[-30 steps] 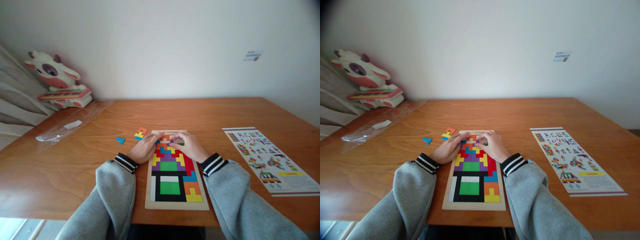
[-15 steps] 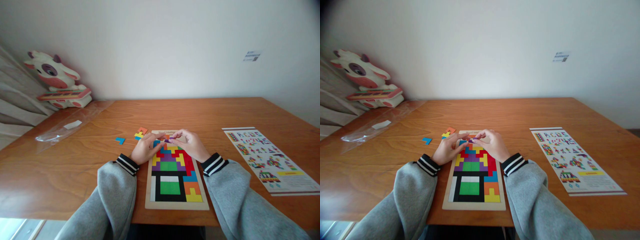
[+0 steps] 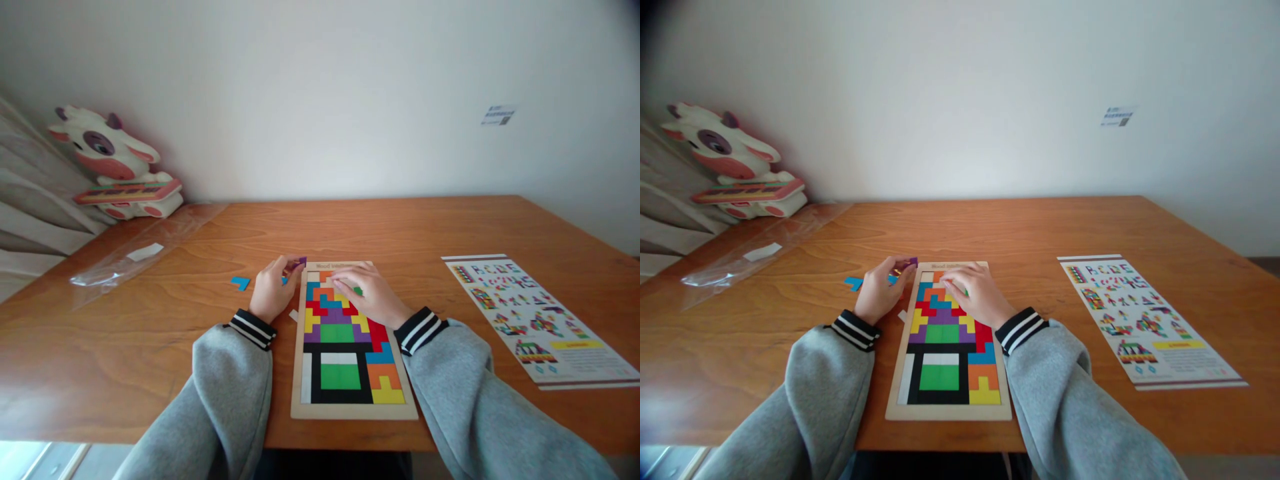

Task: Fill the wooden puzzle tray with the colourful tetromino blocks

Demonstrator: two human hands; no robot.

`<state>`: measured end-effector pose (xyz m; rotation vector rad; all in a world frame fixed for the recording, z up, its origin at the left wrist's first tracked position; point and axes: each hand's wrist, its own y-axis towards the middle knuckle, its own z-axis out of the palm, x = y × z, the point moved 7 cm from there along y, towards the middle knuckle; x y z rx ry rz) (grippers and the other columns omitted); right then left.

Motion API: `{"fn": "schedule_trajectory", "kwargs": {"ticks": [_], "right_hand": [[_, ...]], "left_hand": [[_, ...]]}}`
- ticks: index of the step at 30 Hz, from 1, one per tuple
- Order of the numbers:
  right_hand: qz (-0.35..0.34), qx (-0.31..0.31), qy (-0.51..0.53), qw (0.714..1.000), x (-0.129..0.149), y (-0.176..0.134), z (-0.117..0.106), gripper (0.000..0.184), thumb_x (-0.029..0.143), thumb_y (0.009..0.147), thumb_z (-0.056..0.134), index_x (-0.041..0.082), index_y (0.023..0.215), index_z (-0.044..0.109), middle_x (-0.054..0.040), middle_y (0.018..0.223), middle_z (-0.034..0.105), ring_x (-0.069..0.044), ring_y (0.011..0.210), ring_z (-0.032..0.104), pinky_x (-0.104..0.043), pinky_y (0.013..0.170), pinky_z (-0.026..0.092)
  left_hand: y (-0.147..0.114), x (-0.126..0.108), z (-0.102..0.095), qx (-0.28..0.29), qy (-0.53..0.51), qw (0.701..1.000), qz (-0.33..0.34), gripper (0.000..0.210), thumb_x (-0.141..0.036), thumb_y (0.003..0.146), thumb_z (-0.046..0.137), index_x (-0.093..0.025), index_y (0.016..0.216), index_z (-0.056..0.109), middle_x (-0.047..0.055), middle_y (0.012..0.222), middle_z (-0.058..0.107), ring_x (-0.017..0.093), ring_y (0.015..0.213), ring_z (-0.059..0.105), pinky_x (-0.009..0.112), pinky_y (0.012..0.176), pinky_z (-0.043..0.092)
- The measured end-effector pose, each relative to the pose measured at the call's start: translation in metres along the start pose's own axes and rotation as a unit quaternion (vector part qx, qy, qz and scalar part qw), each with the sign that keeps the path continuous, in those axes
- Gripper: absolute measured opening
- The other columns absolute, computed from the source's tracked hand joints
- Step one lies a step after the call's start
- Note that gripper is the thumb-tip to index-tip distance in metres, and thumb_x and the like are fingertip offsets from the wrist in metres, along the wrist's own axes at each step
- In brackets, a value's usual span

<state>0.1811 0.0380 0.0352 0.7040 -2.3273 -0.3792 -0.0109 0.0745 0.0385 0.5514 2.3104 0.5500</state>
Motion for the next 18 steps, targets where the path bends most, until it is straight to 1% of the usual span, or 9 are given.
{"fn": "schedule_trajectory", "kwargs": {"ticks": [2, 5, 8, 11, 13, 16, 18], "right_hand": [[0.006, 0.031, -0.037, 0.999, 0.004, 0.007, 0.012, 0.021, 0.040, 0.096, 0.058, 0.024, 0.102, 0.071, -0.0068, 0.109, 0.072, -0.025, 0.106, 0.062, -0.046, 0.096, 0.044], [0.032, 0.077, -0.086, 0.993, 0.011, 0.022, 0.028, 0.034, 0.049, 0.087, 0.069, 0.020, 0.104, 0.072, -0.0109, 0.109, 0.067, -0.028, 0.104, 0.060, -0.046, 0.093, 0.044], [0.083, 0.122, -0.114, 0.982, 0.015, 0.037, 0.038, 0.040, 0.053, 0.083, 0.072, 0.019, 0.105, 0.072, -0.0115, 0.109, 0.064, -0.030, 0.108, 0.057, -0.044, 0.090, 0.041], [0.169, 0.174, -0.120, 0.963, 0.010, 0.047, 0.041, 0.038, 0.054, 0.077, 0.077, 0.022, 0.098, 0.074, -0.0102, 0.109, 0.064, -0.031, 0.111, 0.056, -0.043, 0.089, 0.038], [0.211, 0.205, -0.117, 0.949, 0.007, 0.052, 0.041, 0.037, 0.052, 0.070, 0.083, 0.024, 0.093, 0.075, -0.0088, 0.108, 0.066, -0.032, 0.110, 0.057, -0.041, 0.086, 0.038], [0.229, 0.229, -0.102, 0.941, 0.006, 0.056, 0.040, 0.038, 0.047, 0.063, 0.088, 0.024, 0.091, 0.075, -0.0062, 0.102, 0.070, -0.031, 0.104, 0.060, -0.038, 0.081, 0.039], [0.232, 0.223, -0.072, 0.944, 0.005, 0.056, 0.040, 0.038, 0.043, 0.062, 0.088, 0.024, 0.091, 0.073, -0.0040, 0.096, 0.072, -0.028, 0.097, 0.062, -0.035, 0.078, 0.039]], "left_hand": [[0.000, 0.003, 0.003, 0.012, 0.005, 1.000, -0.003, 0.015, -0.031, 0.094, 0.057, -0.021, 0.103, 0.065, 0.004, 0.091, 0.074, 0.018, 0.079, 0.070, 0.029, 0.073, 0.055], [-0.002, 0.005, 0.006, 0.022, 0.018, 0.999, -0.015, 0.016, -0.032, 0.094, 0.056, -0.021, 0.102, 0.065, 0.003, 0.088, 0.073, 0.018, 0.077, 0.069, 0.028, 0.071, 0.053], [-0.002, 0.010, 0.006, 0.017, 0.024, 0.998, -0.050, 0.016, -0.032, 0.093, 0.057, -0.022, 0.104, 0.065, 0.003, 0.087, 0.074, 0.019, 0.077, 0.069, 0.028, 0.070, 0.052], [-0.003, 0.013, 0.006, 0.019, 0.019, 0.997, -0.073, 0.016, -0.032, 0.093, 0.058, -0.022, 0.104, 0.065, 0.003, 0.091, 0.074, 0.019, 0.080, 0.069, 0.028, 0.071, 0.051], [-0.003, 0.013, 0.006, 0.022, 0.016, 0.997, -0.074, 0.016, -0.033, 0.093, 0.057, -0.023, 0.103, 0.065, 0.004, 0.091, 0.074, 0.019, 0.080, 0.068, 0.028, 0.072, 0.050], [-0.002, 0.011, 0.004, 0.009, 0.009, 0.998, -0.066, 0.015, -0.032, 0.092, 0.059, -0.023, 0.100, 0.067, 0.004, 0.089, 0.073, 0.020, 0.081, 0.067, 0.030, 0.073, 0.049], [-0.001, 0.009, 0.001, -0.013, -0.017, 0.998, -0.065, 0.013, -0.031, 0.090, 0.061, -0.023, 0.095, 0.069, 0.006, 0.091, 0.073, 0.022, 0.085, 0.066, 0.032, 0.077, 0.049]]}}
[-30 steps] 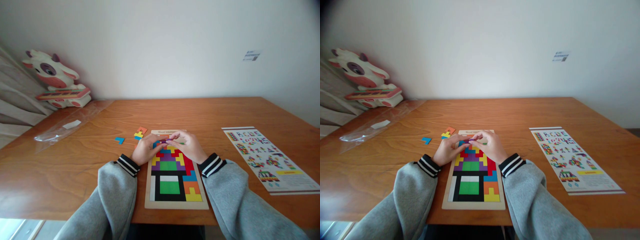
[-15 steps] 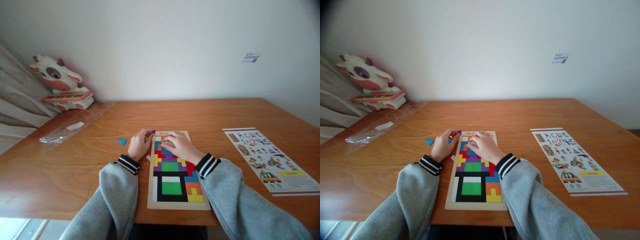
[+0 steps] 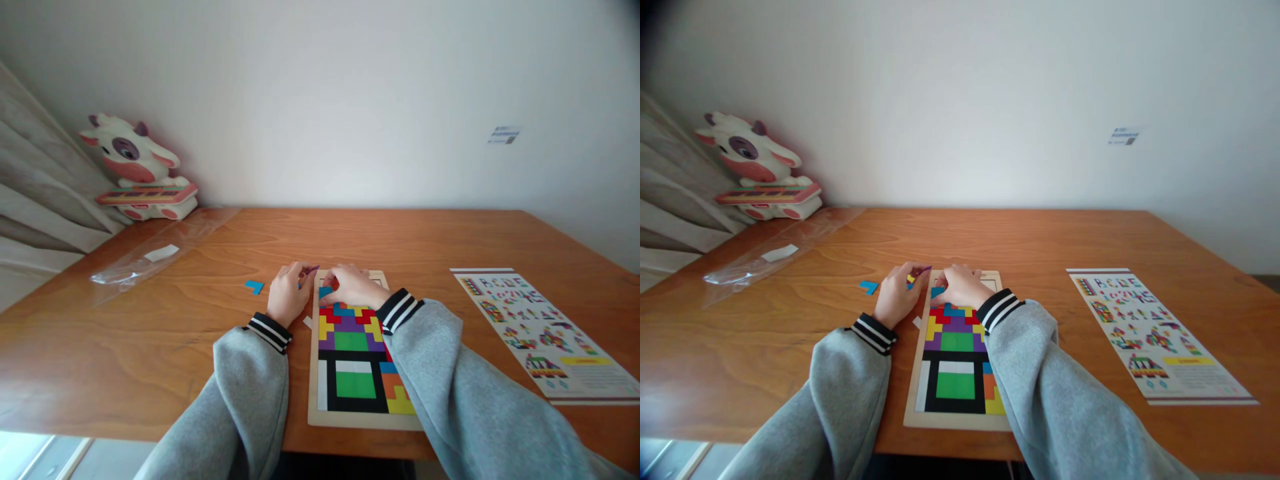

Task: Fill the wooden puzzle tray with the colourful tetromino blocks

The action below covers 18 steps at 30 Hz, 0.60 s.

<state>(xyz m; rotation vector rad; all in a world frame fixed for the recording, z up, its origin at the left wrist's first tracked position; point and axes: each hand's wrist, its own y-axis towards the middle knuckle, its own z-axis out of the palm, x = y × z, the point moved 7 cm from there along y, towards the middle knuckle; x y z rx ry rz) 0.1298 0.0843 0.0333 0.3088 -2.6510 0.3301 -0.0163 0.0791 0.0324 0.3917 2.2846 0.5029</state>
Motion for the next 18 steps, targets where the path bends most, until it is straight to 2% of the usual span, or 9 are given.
{"fn": "schedule_trajectory", "kwargs": {"ticks": [2, 4, 6, 8, 11, 14, 18], "right_hand": [[-0.016, -0.002, 0.055, 0.998, -0.003, 0.002, 0.002, 0.036, 0.039, 0.062, 0.089, 0.022, 0.089, 0.072, -0.0024, 0.088, 0.072, -0.024, 0.088, 0.064, -0.032, 0.073, 0.040], [-0.044, 0.000, 0.118, 0.992, -0.006, 0.005, 0.004, 0.031, 0.034, 0.065, 0.087, 0.019, 0.085, 0.070, -0.0017, 0.081, 0.072, -0.019, 0.078, 0.065, -0.029, 0.067, 0.041], [-0.063, -0.012, 0.154, 0.986, -0.012, 0.010, 0.002, 0.026, 0.033, 0.071, 0.083, 0.018, 0.086, 0.069, -0.0012, 0.079, 0.071, -0.015, 0.072, 0.064, -0.026, 0.064, 0.043], [-0.076, -0.039, 0.202, 0.976, -0.018, 0.014, -0.003, 0.026, 0.036, 0.074, 0.080, 0.017, 0.087, 0.068, -0.0017, 0.080, 0.072, -0.014, 0.070, 0.065, -0.025, 0.063, 0.045], [-0.102, -0.051, 0.285, 0.952, -0.021, 0.016, -0.008, 0.029, 0.039, 0.074, 0.080, 0.016, 0.086, 0.068, -0.0034, 0.080, 0.072, -0.015, 0.070, 0.066, -0.025, 0.063, 0.049], [-0.114, -0.049, 0.329, 0.936, -0.017, 0.014, -0.008, 0.031, 0.042, 0.076, 0.078, 0.014, 0.088, 0.069, -0.0049, 0.082, 0.073, -0.015, 0.071, 0.067, -0.027, 0.065, 0.052], [-0.128, -0.108, 0.300, 0.939, -0.014, 0.003, -0.012, 0.033, 0.044, 0.080, 0.075, 0.014, 0.095, 0.069, -0.0066, 0.089, 0.075, -0.016, 0.076, 0.069, -0.030, 0.072, 0.055]], "left_hand": [[0.002, 0.002, -0.002, -0.017, -0.070, 0.997, -0.027, 0.015, -0.034, 0.088, 0.062, -0.021, 0.091, 0.069, 0.007, 0.092, 0.072, 0.022, 0.088, 0.065, 0.033, 0.079, 0.050], [0.003, 0.006, 0.000, -0.021, -0.187, 0.979, -0.079, 0.022, -0.040, 0.086, 0.065, -0.018, 0.090, 0.069, 0.008, 0.093, 0.072, 0.021, 0.087, 0.065, 0.031, 0.078, 0.050], [0.002, 0.010, 0.006, -0.008, -0.320, 0.938, -0.130, 0.031, -0.047, 0.083, 0.069, -0.017, 0.091, 0.069, 0.007, 0.095, 0.072, 0.019, 0.088, 0.066, 0.030, 0.079, 0.051], [0.001, 0.009, 0.015, 0.029, -0.427, 0.889, -0.164, 0.036, -0.050, 0.078, 0.074, -0.016, 0.090, 0.068, 0.007, 0.098, 0.072, 0.018, 0.089, 0.066, 0.030, 0.082, 0.051], [-0.003, 0.004, 0.026, 0.093, -0.501, 0.839, -0.191, 0.039, -0.049, 0.071, 0.082, -0.015, 0.086, 0.069, 0.005, 0.093, 0.073, 0.015, 0.083, 0.067, 0.029, 0.080, 0.052], [-0.005, 0.003, 0.030, 0.108, -0.509, 0.829, -0.204, 0.040, -0.047, 0.066, 0.086, -0.015, 0.085, 0.070, 0.004, 0.087, 0.073, 0.014, 0.078, 0.067, 0.027, 0.075, 0.053], [-0.002, 0.007, 0.025, 0.085, -0.489, 0.846, -0.198, 0.044, -0.049, 0.063, 0.087, -0.014, 0.085, 0.072, 0.007, 0.089, 0.075, 0.016, 0.078, 0.069, 0.028, 0.073, 0.054]]}}
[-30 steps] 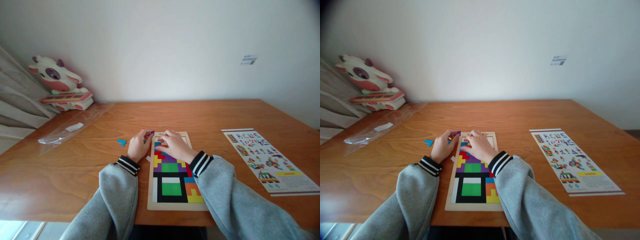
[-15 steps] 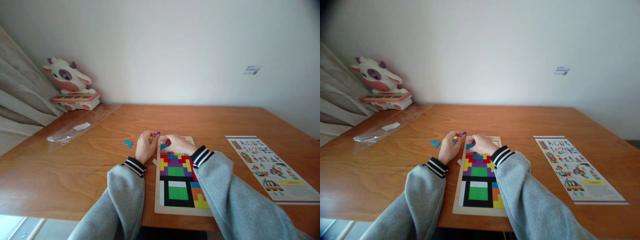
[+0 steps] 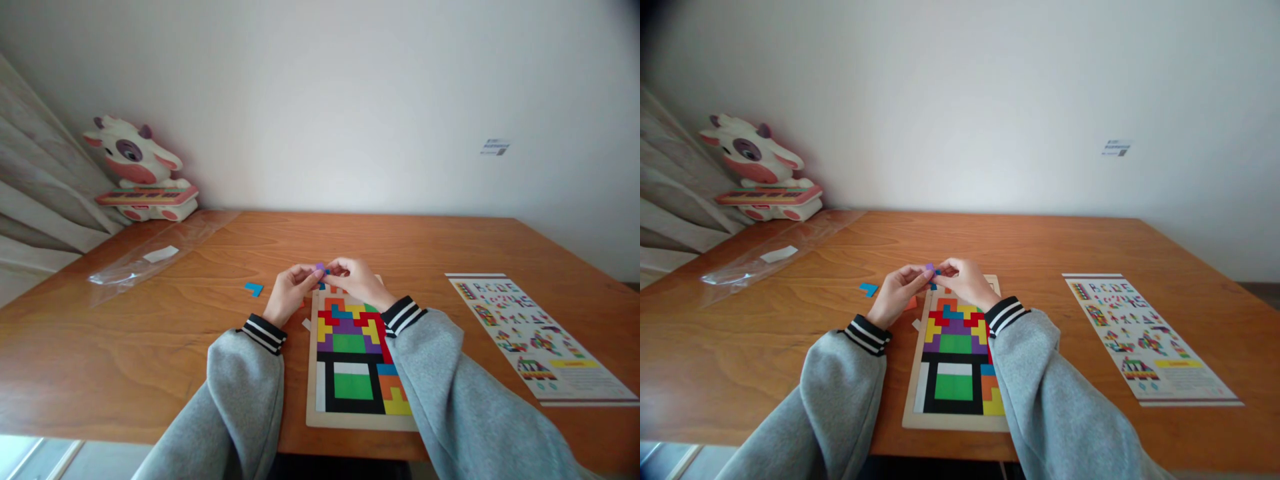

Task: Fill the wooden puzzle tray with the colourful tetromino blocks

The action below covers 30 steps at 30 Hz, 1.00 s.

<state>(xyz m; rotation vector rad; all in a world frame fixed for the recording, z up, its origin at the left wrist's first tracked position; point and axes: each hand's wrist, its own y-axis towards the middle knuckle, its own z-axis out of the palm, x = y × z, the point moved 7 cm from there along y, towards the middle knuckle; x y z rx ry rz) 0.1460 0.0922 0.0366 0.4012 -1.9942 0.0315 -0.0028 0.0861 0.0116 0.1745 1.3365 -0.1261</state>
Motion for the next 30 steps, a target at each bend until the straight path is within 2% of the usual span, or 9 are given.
{"fn": "schedule_trajectory", "kwargs": {"ticks": [2, 5, 8, 12, 15, 19, 24, 27, 30], "right_hand": [[-0.055, -0.005, -0.062, 0.997, 0.007, -0.011, -0.004, 0.032, 0.040, 0.082, 0.074, 0.017, 0.104, 0.069, -0.0065, 0.096, 0.076, -0.017, 0.083, 0.070, -0.033, 0.079, 0.056], [-0.153, -0.001, -0.183, 0.971, 0.016, -0.034, -0.011, 0.027, 0.030, 0.091, 0.065, 0.025, 0.117, 0.067, -0.0051, 0.113, 0.074, -0.020, 0.104, 0.069, -0.039, 0.096, 0.052], [-0.181, 0.008, -0.259, 0.949, 0.013, -0.052, -0.018, 0.036, 0.024, 0.096, 0.056, 0.029, 0.131, 0.061, -0.0043, 0.124, 0.071, -0.021, 0.112, 0.066, -0.043, 0.100, 0.051], [-0.185, 0.015, -0.317, 0.930, 0.005, -0.059, -0.017, 0.038, 0.024, 0.096, 0.054, 0.026, 0.134, 0.059, -0.0084, 0.128, 0.069, -0.024, 0.116, 0.065, -0.048, 0.101, 0.050], [-0.176, 0.028, -0.326, 0.929, 0.001, -0.058, -0.010, 0.039, 0.023, 0.096, 0.054, 0.025, 0.135, 0.058, -0.0088, 0.125, 0.070, -0.024, 0.114, 0.065, -0.048, 0.100, 0.049], [-0.164, 0.053, -0.311, 0.935, 0.002, -0.057, 0.004, 0.048, 0.021, 0.094, 0.053, 0.023, 0.142, 0.051, -0.0104, 0.130, 0.067, -0.024, 0.118, 0.061, -0.048, 0.104, 0.045], [-0.138, 0.077, -0.281, 0.947, 0.002, -0.057, 0.012, 0.051, 0.023, 0.094, 0.052, 0.023, 0.145, 0.047, -0.0108, 0.133, 0.065, -0.026, 0.123, 0.058, -0.050, 0.107, 0.040], [-0.142, 0.060, -0.239, 0.959, 0.002, -0.058, 0.007, 0.049, 0.026, 0.096, 0.051, 0.025, 0.144, 0.047, -0.0096, 0.134, 0.064, -0.025, 0.123, 0.059, -0.049, 0.106, 0.041], [-0.144, 0.020, -0.216, 0.965, 0.004, -0.057, -0.001, 0.035, 0.031, 0.097, 0.053, 0.025, 0.131, 0.059, -0.0081, 0.128, 0.068, -0.023, 0.120, 0.061, -0.046, 0.105, 0.043]], "left_hand": [[0.001, -0.003, -0.005, -0.021, 0.013, 1.000, 0.014, 0.046, -0.050, 0.062, 0.087, -0.014, 0.086, 0.073, 0.008, 0.089, 0.076, 0.017, 0.078, 0.069, 0.027, 0.073, 0.053], [0.003, -0.004, -0.015, -0.068, 0.025, 0.997, 0.023, 0.045, -0.050, 0.063, 0.087, -0.014, 0.088, 0.074, 0.009, 0.091, 0.077, 0.017, 0.078, 0.069, 0.026, 0.071, 0.053], [0.004, -0.003, -0.022, -0.106, 0.016, 0.994, 0.024, 0.047, -0.050, 0.063, 0.087, -0.015, 0.091, 0.073, 0.010, 0.095, 0.077, 0.017, 0.079, 0.070, 0.027, 0.069, 0.053], [0.004, 0.000, -0.020, -0.098, 0.017, 0.995, 0.018, 0.051, -0.047, 0.062, 0.088, -0.016, 0.099, 0.072, 0.011, 0.102, 0.077, 0.020, 0.089, 0.072, 0.028, 0.076, 0.054], [0.004, 0.001, -0.018, -0.083, 0.031, 0.996, 0.011, 0.050, -0.046, 0.064, 0.087, -0.015, 0.100, 0.072, 0.011, 0.103, 0.077, 0.021, 0.093, 0.072, 0.030, 0.081, 0.054], [0.004, 0.000, -0.016, -0.081, 0.023, 0.996, 0.017, 0.049, -0.046, 0.063, 0.087, -0.015, 0.099, 0.072, 0.011, 0.102, 0.077, 0.021, 0.093, 0.072, 0.031, 0.084, 0.054], [0.003, 0.000, -0.013, -0.078, 0.003, 0.997, 0.022, 0.046, -0.042, 0.063, 0.088, -0.014, 0.096, 0.073, 0.010, 0.099, 0.077, 0.019, 0.090, 0.072, 0.029, 0.084, 0.053], [0.003, 0.000, -0.014, -0.087, -0.021, 0.996, 0.017, 0.045, -0.039, 0.063, 0.090, -0.015, 0.097, 0.073, 0.009, 0.096, 0.077, 0.017, 0.086, 0.071, 0.027, 0.078, 0.054], [0.005, -0.006, -0.026, -0.122, -0.085, 0.989, 0.024, 0.042, -0.035, 0.064, 0.089, -0.017, 0.098, 0.074, 0.006, 0.094, 0.076, 0.012, 0.076, 0.068, 0.022, 0.067, 0.051]]}}
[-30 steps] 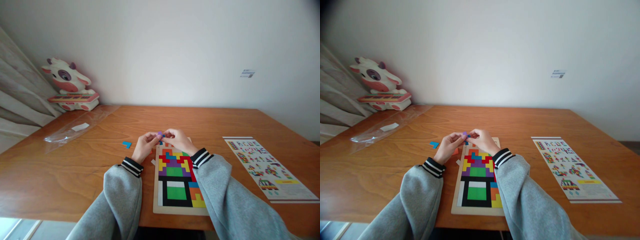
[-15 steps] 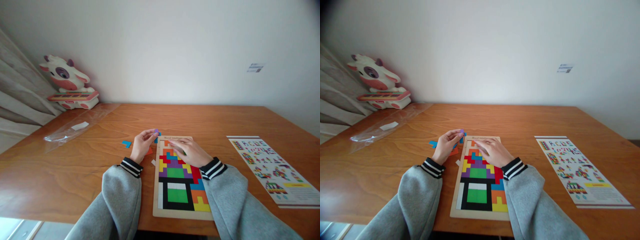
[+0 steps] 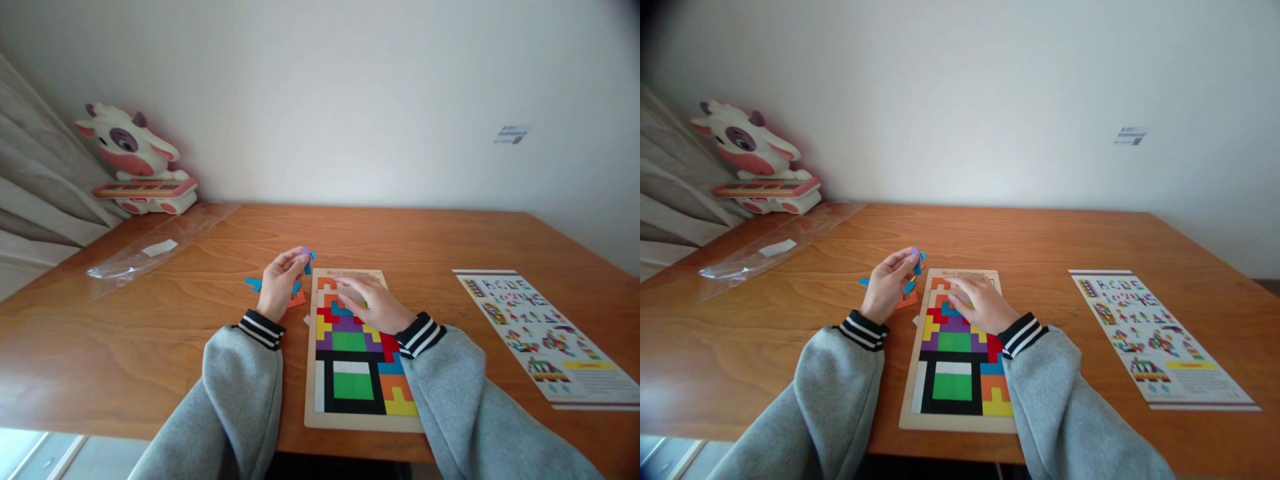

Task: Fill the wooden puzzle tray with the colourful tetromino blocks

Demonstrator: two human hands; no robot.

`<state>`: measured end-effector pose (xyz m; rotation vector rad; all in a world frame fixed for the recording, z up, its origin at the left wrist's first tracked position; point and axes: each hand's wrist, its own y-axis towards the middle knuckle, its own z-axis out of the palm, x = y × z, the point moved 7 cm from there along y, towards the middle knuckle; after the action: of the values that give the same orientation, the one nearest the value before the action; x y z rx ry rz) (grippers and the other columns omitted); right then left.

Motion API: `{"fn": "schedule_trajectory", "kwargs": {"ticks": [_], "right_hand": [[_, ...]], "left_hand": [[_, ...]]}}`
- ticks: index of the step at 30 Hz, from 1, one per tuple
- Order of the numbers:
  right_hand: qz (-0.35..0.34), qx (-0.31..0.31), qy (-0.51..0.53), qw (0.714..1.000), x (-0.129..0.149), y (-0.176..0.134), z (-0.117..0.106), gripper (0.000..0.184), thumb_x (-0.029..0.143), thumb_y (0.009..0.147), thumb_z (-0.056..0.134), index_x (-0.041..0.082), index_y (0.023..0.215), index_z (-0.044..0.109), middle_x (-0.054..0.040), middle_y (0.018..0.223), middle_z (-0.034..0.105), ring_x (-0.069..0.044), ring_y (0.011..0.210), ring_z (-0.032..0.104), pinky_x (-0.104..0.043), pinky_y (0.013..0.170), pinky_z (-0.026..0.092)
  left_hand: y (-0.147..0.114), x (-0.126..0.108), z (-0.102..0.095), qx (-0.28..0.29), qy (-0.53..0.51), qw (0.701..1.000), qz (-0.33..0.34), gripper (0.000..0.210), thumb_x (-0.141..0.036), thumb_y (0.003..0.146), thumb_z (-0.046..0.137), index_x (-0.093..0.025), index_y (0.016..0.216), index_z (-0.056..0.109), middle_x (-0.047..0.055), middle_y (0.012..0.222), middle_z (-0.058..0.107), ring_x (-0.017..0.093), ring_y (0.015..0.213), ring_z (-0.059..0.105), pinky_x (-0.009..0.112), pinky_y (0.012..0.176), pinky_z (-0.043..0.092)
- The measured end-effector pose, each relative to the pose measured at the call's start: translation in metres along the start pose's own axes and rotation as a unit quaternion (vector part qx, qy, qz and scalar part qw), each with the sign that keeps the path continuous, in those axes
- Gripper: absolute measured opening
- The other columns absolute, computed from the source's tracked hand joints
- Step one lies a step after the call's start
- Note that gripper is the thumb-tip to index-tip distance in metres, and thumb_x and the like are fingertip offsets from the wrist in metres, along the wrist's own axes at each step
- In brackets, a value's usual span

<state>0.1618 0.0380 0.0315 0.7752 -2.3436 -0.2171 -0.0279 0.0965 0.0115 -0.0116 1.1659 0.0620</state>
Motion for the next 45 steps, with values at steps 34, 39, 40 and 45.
{"fn": "schedule_trajectory", "kwargs": {"ticks": [34, 39, 40, 45], "right_hand": [[0.218, 0.146, 0.002, 0.965, 0.069, 0.055, 0.072, 0.040, 0.030, 0.066, 0.084, 0.021, 0.098, 0.063, -0.0036, 0.092, 0.073, -0.026, 0.092, 0.068, -0.041, 0.087, 0.043], [0.182, 0.084, 0.125, 0.972, 0.059, 0.053, 0.064, 0.027, 0.019, 0.080, 0.072, 0.021, 0.101, 0.055, -0.0025, 0.093, 0.072, -0.016, 0.083, 0.068, -0.031, 0.079, 0.050], [0.168, 0.057, 0.181, 0.967, 0.051, 0.052, 0.056, 0.029, 0.020, 0.081, 0.072, 0.021, 0.103, 0.053, -0.0029, 0.093, 0.071, -0.016, 0.082, 0.068, -0.030, 0.078, 0.052], [0.199, -0.136, 0.300, 0.923, -0.028, 0.030, -0.003, 0.033, 0.042, 0.084, 0.067, 0.022, 0.105, 0.051, -0.0088, 0.115, 0.064, -0.017, 0.091, 0.070, -0.035, 0.081, 0.057]], "left_hand": [[0.019, -0.020, -0.052, -0.138, -0.100, 0.985, 0.022, 0.027, -0.013, 0.061, 0.085, -0.015, 0.085, 0.072, 0.002, 0.082, 0.074, 0.006, 0.063, 0.061, 0.015, 0.057, 0.045], [0.021, -0.018, -0.054, -0.132, -0.076, 0.988, 0.040, 0.033, -0.018, 0.059, 0.088, -0.015, 0.088, 0.071, 0.002, 0.082, 0.074, 0.006, 0.064, 0.062, 0.016, 0.058, 0.043], [0.021, -0.017, -0.054, -0.131, -0.067, 0.988, 0.043, 0.035, -0.020, 0.059, 0.088, -0.015, 0.089, 0.072, 0.002, 0.082, 0.074, 0.007, 0.065, 0.063, 0.017, 0.058, 0.043], [0.016, -0.014, -0.039, -0.089, 0.022, 0.993, 0.078, 0.040, -0.028, 0.060, 0.090, -0.014, 0.093, 0.073, 0.008, 0.089, 0.075, 0.015, 0.079, 0.069, 0.024, 0.069, 0.050]]}}
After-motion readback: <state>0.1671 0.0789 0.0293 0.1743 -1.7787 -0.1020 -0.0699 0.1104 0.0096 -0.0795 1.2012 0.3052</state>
